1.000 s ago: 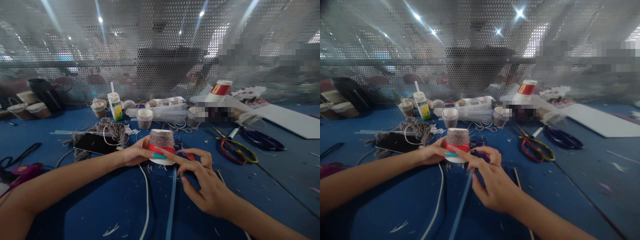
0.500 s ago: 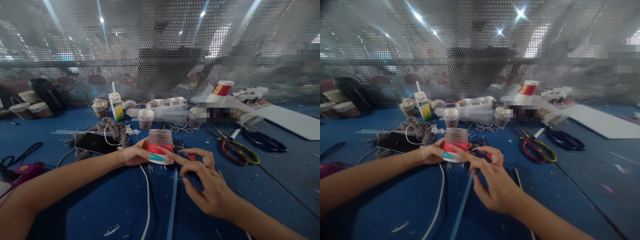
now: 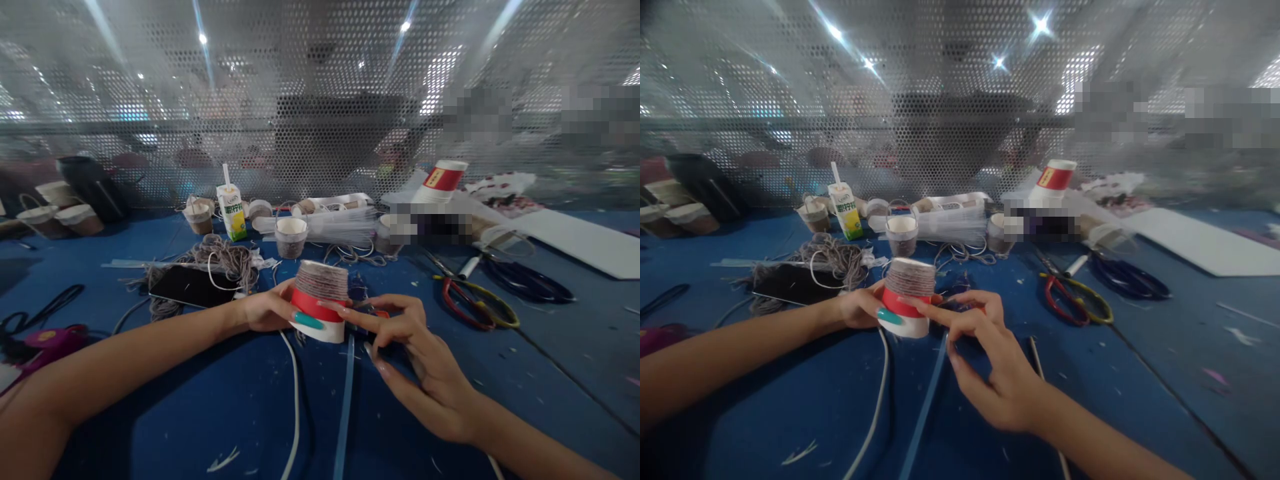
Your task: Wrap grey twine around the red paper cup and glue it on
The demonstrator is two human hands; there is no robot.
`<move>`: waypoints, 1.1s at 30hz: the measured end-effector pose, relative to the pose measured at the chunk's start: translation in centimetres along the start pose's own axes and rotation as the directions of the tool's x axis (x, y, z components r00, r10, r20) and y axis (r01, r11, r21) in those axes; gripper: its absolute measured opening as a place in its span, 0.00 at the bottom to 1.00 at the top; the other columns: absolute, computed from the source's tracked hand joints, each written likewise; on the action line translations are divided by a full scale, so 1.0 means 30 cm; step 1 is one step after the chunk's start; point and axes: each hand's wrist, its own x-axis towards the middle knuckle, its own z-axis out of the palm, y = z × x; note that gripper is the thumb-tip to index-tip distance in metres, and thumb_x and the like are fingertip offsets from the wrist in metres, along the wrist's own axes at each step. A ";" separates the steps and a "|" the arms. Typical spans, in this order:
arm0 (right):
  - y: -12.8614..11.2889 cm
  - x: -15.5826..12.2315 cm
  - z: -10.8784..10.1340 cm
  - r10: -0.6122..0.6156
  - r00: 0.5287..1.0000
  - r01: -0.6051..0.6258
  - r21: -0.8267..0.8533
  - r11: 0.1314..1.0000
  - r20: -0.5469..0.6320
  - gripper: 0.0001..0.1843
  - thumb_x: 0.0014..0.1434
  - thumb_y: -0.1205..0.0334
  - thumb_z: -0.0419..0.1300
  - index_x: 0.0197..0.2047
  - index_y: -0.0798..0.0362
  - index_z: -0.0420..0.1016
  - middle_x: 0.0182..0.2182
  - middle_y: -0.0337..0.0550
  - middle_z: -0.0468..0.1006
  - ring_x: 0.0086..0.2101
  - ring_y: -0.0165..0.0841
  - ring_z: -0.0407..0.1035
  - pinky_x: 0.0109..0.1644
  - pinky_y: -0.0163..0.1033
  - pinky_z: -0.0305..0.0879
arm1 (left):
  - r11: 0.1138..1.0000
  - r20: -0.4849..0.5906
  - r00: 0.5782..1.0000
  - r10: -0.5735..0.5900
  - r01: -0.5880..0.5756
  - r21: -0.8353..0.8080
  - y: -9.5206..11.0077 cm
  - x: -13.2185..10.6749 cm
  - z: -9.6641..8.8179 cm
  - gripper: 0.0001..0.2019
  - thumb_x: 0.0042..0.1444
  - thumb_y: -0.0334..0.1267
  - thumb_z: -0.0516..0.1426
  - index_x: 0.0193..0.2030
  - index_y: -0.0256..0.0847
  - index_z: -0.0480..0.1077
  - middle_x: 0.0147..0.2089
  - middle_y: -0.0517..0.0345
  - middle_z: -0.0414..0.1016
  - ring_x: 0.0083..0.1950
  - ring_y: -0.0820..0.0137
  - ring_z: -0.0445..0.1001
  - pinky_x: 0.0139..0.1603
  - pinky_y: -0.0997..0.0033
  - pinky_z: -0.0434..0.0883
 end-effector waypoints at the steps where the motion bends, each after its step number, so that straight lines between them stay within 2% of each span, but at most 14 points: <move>1: 0.001 -0.002 0.000 0.008 1.000 -0.008 0.008 1.000 -0.002 0.15 0.52 0.75 0.53 0.38 0.46 0.57 0.51 0.40 0.79 0.49 0.40 0.60 0.46 0.45 0.65 | 1.000 -0.001 1.000 -0.004 0.004 0.007 -0.001 -0.001 -0.002 0.31 0.38 0.32 0.65 0.54 0.37 0.71 0.57 0.44 0.74 0.58 0.56 0.72 0.58 0.59 0.65; 5: 0.004 -0.012 0.003 0.015 1.000 -0.015 0.057 0.998 -0.008 0.15 0.52 0.75 0.53 0.38 0.46 0.58 0.52 0.39 0.77 0.49 0.40 0.59 0.46 0.45 0.65 | 1.000 0.004 1.000 -0.012 0.012 0.002 -0.002 -0.003 -0.006 0.32 0.38 0.31 0.64 0.55 0.37 0.70 0.57 0.43 0.74 0.59 0.54 0.71 0.59 0.56 0.64; 11: 0.008 -0.018 0.000 0.010 1.000 -0.008 0.098 0.995 -0.025 0.12 0.52 0.74 0.51 0.36 0.46 0.59 0.48 0.39 0.80 0.47 0.42 0.62 0.46 0.50 0.63 | 1.000 0.037 0.999 -0.009 0.009 -0.012 0.008 -0.002 0.000 0.30 0.39 0.31 0.64 0.54 0.38 0.71 0.58 0.43 0.73 0.61 0.55 0.70 0.60 0.56 0.63; 17: 0.010 -0.017 -0.002 0.006 0.999 -0.006 0.024 1.000 -0.032 0.15 0.51 0.75 0.53 0.38 0.46 0.60 0.46 0.42 0.80 0.49 0.42 0.63 0.43 0.47 0.67 | 0.999 -0.012 0.999 -0.033 0.033 -0.027 0.006 -0.002 0.006 0.29 0.37 0.31 0.66 0.51 0.39 0.73 0.53 0.47 0.77 0.54 0.60 0.75 0.55 0.62 0.67; 24: -0.011 -0.015 0.008 -0.029 0.999 0.031 -0.148 0.989 0.017 0.13 0.51 0.73 0.53 0.38 0.46 0.61 0.35 0.41 0.79 0.49 0.45 0.62 0.44 0.49 0.62 | 1.000 -0.077 0.997 -0.002 0.002 -0.005 -0.004 0.004 0.013 0.28 0.35 0.30 0.69 0.49 0.36 0.73 0.47 0.47 0.78 0.48 0.61 0.76 0.56 0.59 0.66; 27: -0.010 -0.012 0.009 -0.026 1.000 0.028 -0.168 0.985 0.014 0.13 0.52 0.73 0.53 0.38 0.46 0.61 0.31 0.40 0.78 0.48 0.45 0.63 0.46 0.50 0.60 | 1.000 -0.103 0.995 0.002 -0.001 0.005 -0.005 0.006 0.016 0.29 0.35 0.31 0.69 0.49 0.37 0.72 0.46 0.48 0.78 0.47 0.62 0.76 0.55 0.59 0.67; 30: -0.011 -0.012 0.009 -0.019 1.000 0.019 -0.167 0.986 0.004 0.13 0.53 0.73 0.51 0.39 0.46 0.60 0.33 0.41 0.79 0.50 0.46 0.62 0.46 0.51 0.59 | 0.999 -0.126 0.992 0.027 -0.024 0.023 -0.009 0.011 0.024 0.30 0.35 0.33 0.70 0.49 0.37 0.71 0.45 0.49 0.78 0.46 0.62 0.77 0.53 0.59 0.68; 33: -0.015 -0.011 0.012 -0.074 0.997 0.078 -0.201 0.976 0.029 0.13 0.52 0.73 0.52 0.39 0.46 0.62 0.35 0.42 0.79 0.50 0.47 0.62 0.46 0.51 0.57 | 0.996 -0.217 0.974 0.062 -0.046 0.079 -0.014 0.017 0.040 0.30 0.32 0.32 0.71 0.47 0.36 0.71 0.42 0.50 0.78 0.43 0.64 0.76 0.51 0.60 0.70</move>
